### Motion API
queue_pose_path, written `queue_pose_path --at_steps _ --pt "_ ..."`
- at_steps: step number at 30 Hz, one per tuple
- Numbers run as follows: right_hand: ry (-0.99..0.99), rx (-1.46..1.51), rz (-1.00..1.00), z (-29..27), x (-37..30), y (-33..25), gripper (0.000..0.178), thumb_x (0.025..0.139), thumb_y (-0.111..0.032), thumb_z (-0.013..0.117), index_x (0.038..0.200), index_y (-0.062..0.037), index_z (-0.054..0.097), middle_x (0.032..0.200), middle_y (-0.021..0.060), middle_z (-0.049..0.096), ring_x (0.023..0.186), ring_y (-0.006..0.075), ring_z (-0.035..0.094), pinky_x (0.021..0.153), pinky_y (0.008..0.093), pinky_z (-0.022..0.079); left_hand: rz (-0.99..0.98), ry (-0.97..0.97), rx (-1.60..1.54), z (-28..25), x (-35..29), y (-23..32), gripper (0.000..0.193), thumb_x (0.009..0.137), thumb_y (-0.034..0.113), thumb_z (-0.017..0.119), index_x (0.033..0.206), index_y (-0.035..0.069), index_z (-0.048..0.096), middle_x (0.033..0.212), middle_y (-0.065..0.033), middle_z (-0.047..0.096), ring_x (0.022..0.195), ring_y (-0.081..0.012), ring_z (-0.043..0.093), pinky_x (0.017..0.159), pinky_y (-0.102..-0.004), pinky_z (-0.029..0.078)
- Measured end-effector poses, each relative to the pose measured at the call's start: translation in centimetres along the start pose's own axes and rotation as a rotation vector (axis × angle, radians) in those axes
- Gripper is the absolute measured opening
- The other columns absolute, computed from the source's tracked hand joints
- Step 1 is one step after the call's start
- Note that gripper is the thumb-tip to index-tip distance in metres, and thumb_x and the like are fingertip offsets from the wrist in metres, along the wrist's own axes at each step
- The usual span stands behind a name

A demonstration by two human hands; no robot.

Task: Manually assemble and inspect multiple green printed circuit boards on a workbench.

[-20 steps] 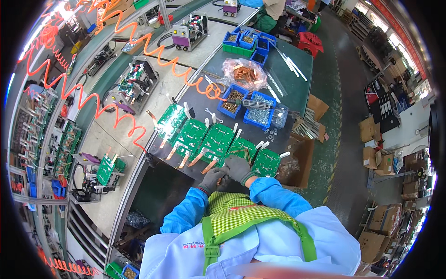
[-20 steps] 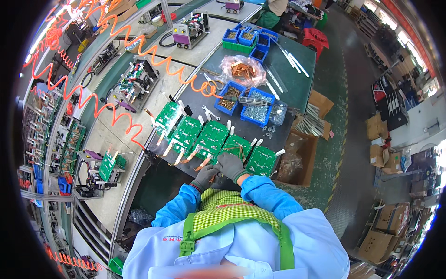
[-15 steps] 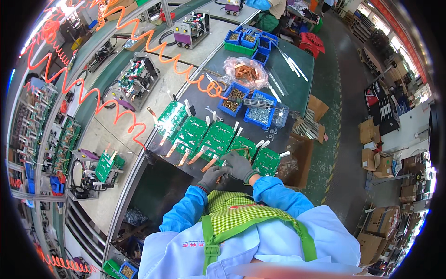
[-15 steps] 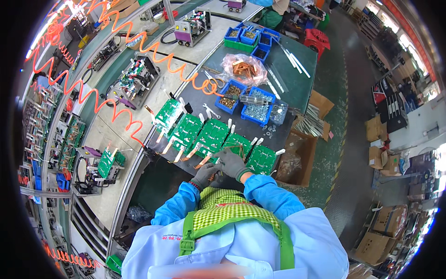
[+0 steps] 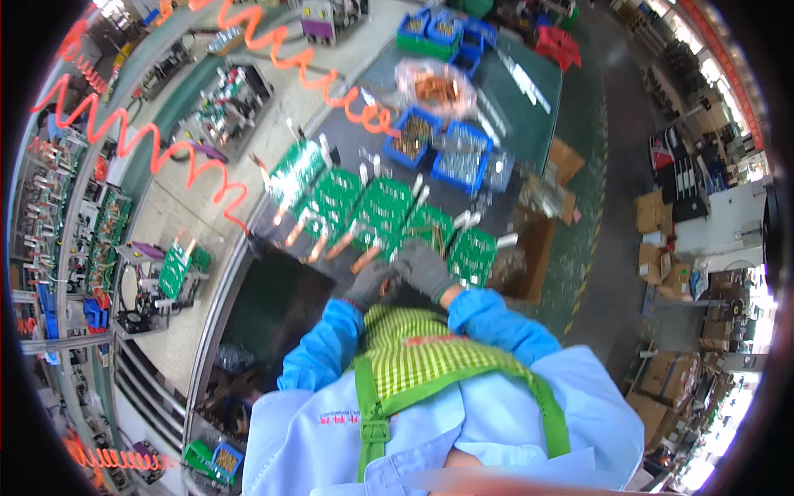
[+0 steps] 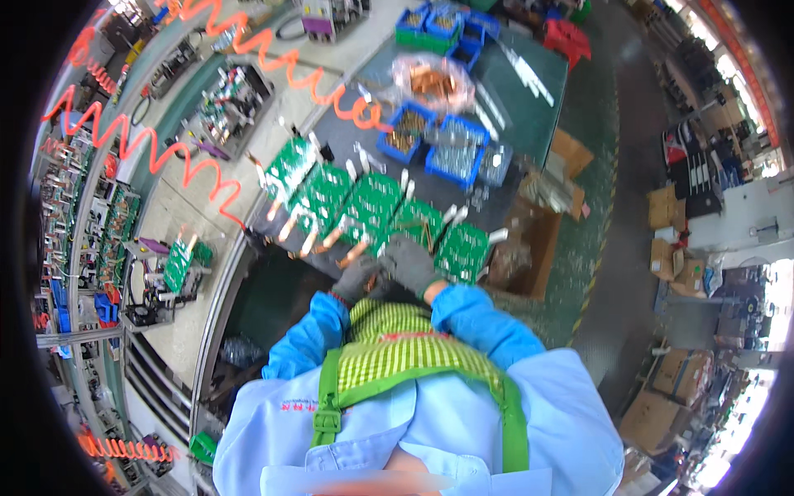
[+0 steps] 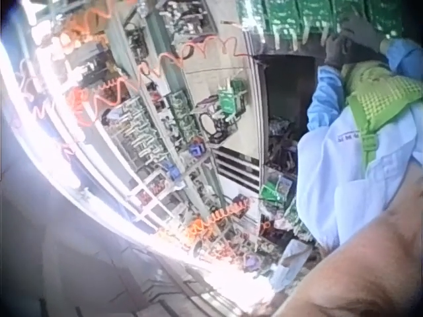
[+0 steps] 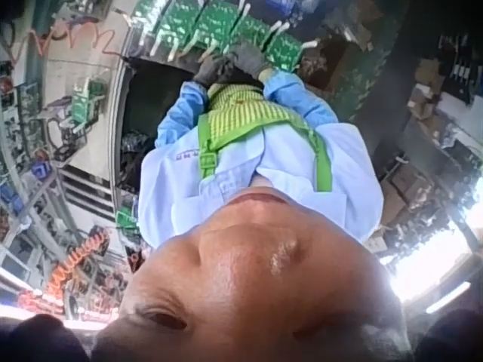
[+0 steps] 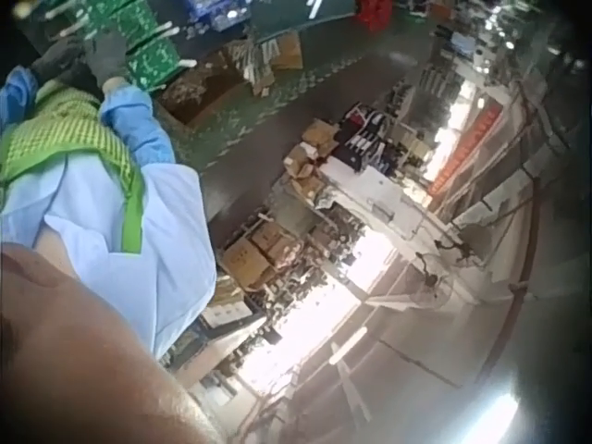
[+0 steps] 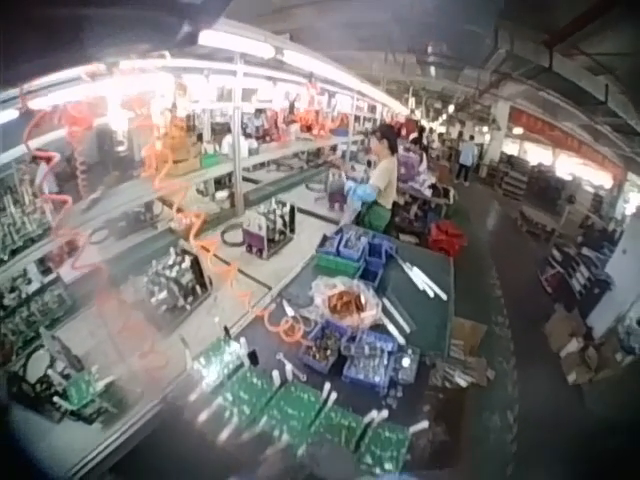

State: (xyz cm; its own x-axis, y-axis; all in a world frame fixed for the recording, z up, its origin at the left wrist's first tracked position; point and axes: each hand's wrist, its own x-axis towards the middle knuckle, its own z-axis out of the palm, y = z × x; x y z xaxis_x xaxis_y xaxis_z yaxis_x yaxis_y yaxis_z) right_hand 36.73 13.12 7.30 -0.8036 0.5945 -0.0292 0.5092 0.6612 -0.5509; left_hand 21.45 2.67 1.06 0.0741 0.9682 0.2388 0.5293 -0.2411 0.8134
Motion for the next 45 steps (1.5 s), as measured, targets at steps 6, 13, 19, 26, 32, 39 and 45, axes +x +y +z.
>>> queue_pose_path --at_steps 6,13,19,26,32,39,45 --pt "0.156 0.077 -0.089 -1.5 -0.1 -1.3 0.025 0.081 -0.027 0.063 0.094 -0.0057 0.064 0.107 0.0145 0.058 0.093 0.0321 0.059 0.078 0.0403 0.050 -0.586 0.023 -0.776 0.1 0.4 0.3 0.012 0.085 0.016 0.057 0.093 0.007 0.060 0.084 -0.0044 0.058 0.073 -0.0165 0.059 0.058 -0.0265 0.046" --pt "0.342 -0.033 -0.027 -6.2 -0.9 2.0 0.022 0.083 -0.027 0.063 0.093 -0.0082 0.060 0.102 0.0131 0.059 0.088 0.0311 0.060 0.074 0.0422 0.049 -1.073 0.472 -1.660 2.5 -7.2 1.5 0.021 0.088 0.020 0.060 0.099 0.003 0.057 0.098 -0.0061 0.055 0.084 -0.0139 0.057 0.073 -0.0241 0.049" --pt "-0.019 -0.253 0.192 -6.5 3.9 3.9 0.024 0.086 -0.027 0.055 0.097 -0.0063 0.059 0.101 0.0182 0.058 0.086 0.0366 0.061 0.074 0.0454 0.051 -0.693 0.052 -0.909 5.6 -10.7 2.2 0.025 0.085 0.000 0.060 0.109 -0.003 0.055 0.105 -0.0107 0.057 0.098 -0.0184 0.059 0.084 -0.0283 0.052" --pt "-0.003 -0.342 0.240 -8.5 3.7 1.9 0.019 0.087 -0.024 0.053 0.094 -0.0071 0.060 0.093 0.0174 0.061 0.084 0.0371 0.062 0.073 0.0466 0.050 -0.805 0.082 -1.604 5.3 -4.7 5.7 0.028 0.091 0.006 0.054 0.117 -0.001 0.048 0.103 -0.0129 0.058 0.100 -0.0233 0.060 0.083 -0.0291 0.050" --pt "-0.062 0.399 0.245 -9.5 -1.4 2.9 0.024 0.087 -0.026 0.058 0.092 -0.0027 0.061 0.079 0.0115 0.063 0.070 0.0225 0.060 0.063 0.0356 0.047 -0.925 0.067 -1.560 5.7 -2.0 5.9 0.018 0.091 0.014 0.058 0.104 0.002 0.054 0.090 -0.0078 0.059 0.078 -0.0138 0.059 0.066 -0.0236 0.051" --pt "-0.191 1.143 0.599 -7.2 -6.3 2.1 0.025 0.090 -0.026 0.057 0.103 -0.0043 0.061 0.085 0.0007 0.060 0.067 0.0055 0.051 0.055 0.0199 0.040 -0.971 0.079 -1.406 6.6 -1.3 5.2 0.020 0.091 0.022 0.059 0.099 0.004 0.055 0.085 -0.0036 0.059 0.069 -0.0081 0.056 0.055 -0.0189 0.045" --pt "-0.044 1.178 0.562 -6.9 -8.0 2.3 0.024 0.088 -0.023 0.058 0.102 -0.0035 0.060 0.081 0.0013 0.058 0.066 0.0066 0.049 0.057 0.0195 0.040 -1.064 0.078 -1.458 5.6 -0.4 6.3 0.025 0.093 0.024 0.055 0.106 0.003 0.057 0.092 -0.0033 0.060 0.082 -0.0086 0.057 0.064 -0.0193 0.046"
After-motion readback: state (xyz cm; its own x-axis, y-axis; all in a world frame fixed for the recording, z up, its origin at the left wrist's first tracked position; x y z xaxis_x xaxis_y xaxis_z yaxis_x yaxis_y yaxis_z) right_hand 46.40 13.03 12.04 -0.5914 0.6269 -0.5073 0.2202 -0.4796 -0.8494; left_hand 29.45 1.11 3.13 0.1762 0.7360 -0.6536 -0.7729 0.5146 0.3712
